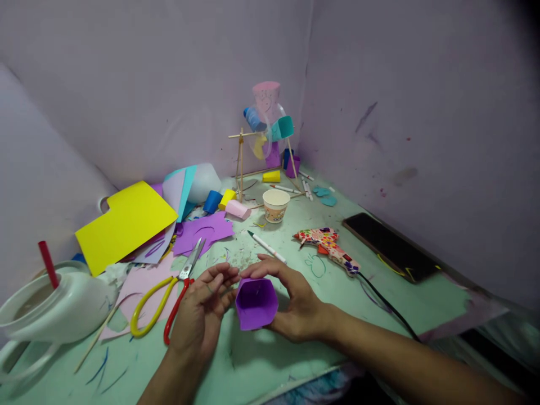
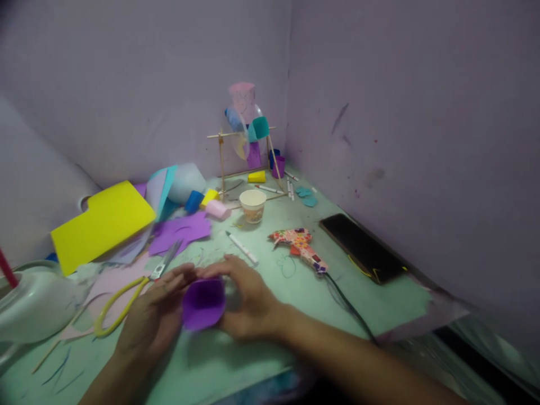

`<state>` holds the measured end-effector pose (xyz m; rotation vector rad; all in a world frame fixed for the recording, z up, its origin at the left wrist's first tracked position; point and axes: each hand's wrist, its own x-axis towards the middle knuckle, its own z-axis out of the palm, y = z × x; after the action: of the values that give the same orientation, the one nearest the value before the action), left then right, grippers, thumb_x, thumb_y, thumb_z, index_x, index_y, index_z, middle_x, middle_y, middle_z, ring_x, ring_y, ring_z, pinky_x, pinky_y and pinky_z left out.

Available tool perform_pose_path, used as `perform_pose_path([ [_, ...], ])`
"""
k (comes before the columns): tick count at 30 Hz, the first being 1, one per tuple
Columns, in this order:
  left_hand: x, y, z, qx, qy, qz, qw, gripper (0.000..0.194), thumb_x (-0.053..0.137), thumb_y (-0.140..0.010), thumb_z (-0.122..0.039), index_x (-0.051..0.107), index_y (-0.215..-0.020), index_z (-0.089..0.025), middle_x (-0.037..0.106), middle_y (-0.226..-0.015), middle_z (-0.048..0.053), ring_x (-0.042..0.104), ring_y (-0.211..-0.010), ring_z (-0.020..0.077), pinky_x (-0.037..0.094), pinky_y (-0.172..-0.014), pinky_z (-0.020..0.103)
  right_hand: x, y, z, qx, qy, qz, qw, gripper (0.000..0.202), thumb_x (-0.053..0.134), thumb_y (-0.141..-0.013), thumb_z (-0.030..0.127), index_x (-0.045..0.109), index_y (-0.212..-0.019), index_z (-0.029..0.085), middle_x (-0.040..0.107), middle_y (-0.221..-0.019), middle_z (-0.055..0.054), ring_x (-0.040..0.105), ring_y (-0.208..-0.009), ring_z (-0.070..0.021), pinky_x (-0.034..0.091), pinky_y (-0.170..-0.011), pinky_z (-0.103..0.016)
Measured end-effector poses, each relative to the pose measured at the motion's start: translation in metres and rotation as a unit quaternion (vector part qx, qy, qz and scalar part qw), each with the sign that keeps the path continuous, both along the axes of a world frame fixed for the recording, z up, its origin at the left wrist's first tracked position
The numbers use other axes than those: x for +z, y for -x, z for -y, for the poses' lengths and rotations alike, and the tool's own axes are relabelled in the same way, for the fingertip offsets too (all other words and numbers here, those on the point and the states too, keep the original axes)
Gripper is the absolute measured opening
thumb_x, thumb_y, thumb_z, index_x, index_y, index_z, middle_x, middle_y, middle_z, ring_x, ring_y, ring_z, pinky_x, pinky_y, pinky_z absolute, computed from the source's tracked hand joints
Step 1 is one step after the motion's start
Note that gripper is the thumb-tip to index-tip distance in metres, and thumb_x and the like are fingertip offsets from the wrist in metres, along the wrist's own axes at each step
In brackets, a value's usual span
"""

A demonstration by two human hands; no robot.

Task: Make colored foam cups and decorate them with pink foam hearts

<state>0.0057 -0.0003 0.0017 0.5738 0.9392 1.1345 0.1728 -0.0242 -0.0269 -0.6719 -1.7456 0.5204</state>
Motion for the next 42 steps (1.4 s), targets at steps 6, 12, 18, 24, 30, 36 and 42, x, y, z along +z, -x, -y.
perform_pose_path([
  [6,0.0,-0.004,0.002,-0.038,0.015,-0.029,0.999,0.024,0.079,-0.056,-0.016,0.071,-0.078,-0.012,0.072,-0.073,0.008,0.066,-0.066,0.0163,0.053,-0.058,0.021,-0.003,-0.002,0.001,-0.012,-0.023,0.045,0.999,0.043,0.068,-0.073,0.027,0.049,-0.111,0.024,0.066,-0.104,-0.007,0.065,-0.095,-0.0209,0.031,-0.105,-0.047],
  [12,0.0,-0.004,0.004,-0.038,0.002,-0.046,0.998,0.026,0.08,-0.054,-0.017,0.07,-0.077,-0.013,0.071,-0.075,0.007,0.065,-0.065,0.0153,0.052,-0.057,0.021,-0.008,-0.004,0.002,-0.01,-0.023,0.036,0.999,0.047,0.069,-0.071,0.023,0.048,-0.112,0.025,0.066,-0.105,-0.007,0.064,-0.099,-0.0211,0.032,-0.104,-0.047],
  [18,0.0,-0.004,0.004,-0.045,0.002,-0.046,0.998,0.026,0.08,-0.054,-0.018,0.07,-0.077,-0.013,0.071,-0.073,0.006,0.064,-0.064,0.0134,0.051,-0.058,0.02,-0.006,-0.001,0.002,-0.005,-0.031,0.012,0.999,0.045,0.07,-0.07,0.023,0.049,-0.109,0.023,0.066,-0.099,-0.006,0.066,-0.095,-0.0212,0.036,-0.102,-0.047],
  [24,-0.001,-0.009,0.006,-0.058,-0.019,-0.036,0.997,0.019,0.074,-0.064,-0.024,0.07,-0.079,-0.013,0.071,-0.079,0.007,0.065,-0.072,0.017,0.051,-0.062,0.023,-0.008,0.0,0.004,-0.02,0.022,-0.062,0.998,0.067,0.079,-0.067,0.037,0.044,-0.124,0.026,0.062,-0.109,-0.008,0.062,-0.098,-0.0225,0.047,-0.092,-0.038],
  [30,-0.006,-0.004,0.005,-0.08,-0.033,-0.069,0.994,0.021,0.067,-0.071,-0.027,0.066,-0.087,-0.013,0.07,-0.086,0.008,0.064,-0.076,0.0189,0.051,-0.065,0.028,-0.006,-0.002,-0.001,-0.063,0.169,-0.152,0.972,0.053,0.075,-0.068,0.046,0.053,-0.111,0.025,0.062,-0.099,-0.004,0.064,-0.083,-0.0185,0.055,-0.074,-0.03],
  [36,-0.011,-0.001,0.006,-0.156,-0.175,-0.198,0.952,0.056,0.07,-0.056,-0.011,0.058,-0.11,-0.02,0.062,-0.118,0.009,0.054,-0.114,0.0282,0.045,-0.091,0.034,-0.004,-0.007,0.0,-0.043,0.059,-0.074,0.995,0.069,0.08,-0.065,0.025,0.046,-0.126,0.024,0.06,-0.114,-0.009,0.061,-0.102,-0.023,0.049,-0.091,-0.036],
  [42,-0.001,0.0,0.021,-0.204,-0.345,-0.41,0.819,0.063,0.066,-0.069,-0.016,0.042,-0.126,-0.025,0.051,-0.134,0.006,0.048,-0.123,0.0239,0.038,-0.101,0.03,0.001,-0.008,0.003,0.065,-0.044,-0.038,0.996,0.067,0.067,-0.069,0.004,0.045,-0.129,0.022,0.063,-0.111,-0.01,0.06,-0.101,-0.023,0.05,-0.087,-0.04],
])
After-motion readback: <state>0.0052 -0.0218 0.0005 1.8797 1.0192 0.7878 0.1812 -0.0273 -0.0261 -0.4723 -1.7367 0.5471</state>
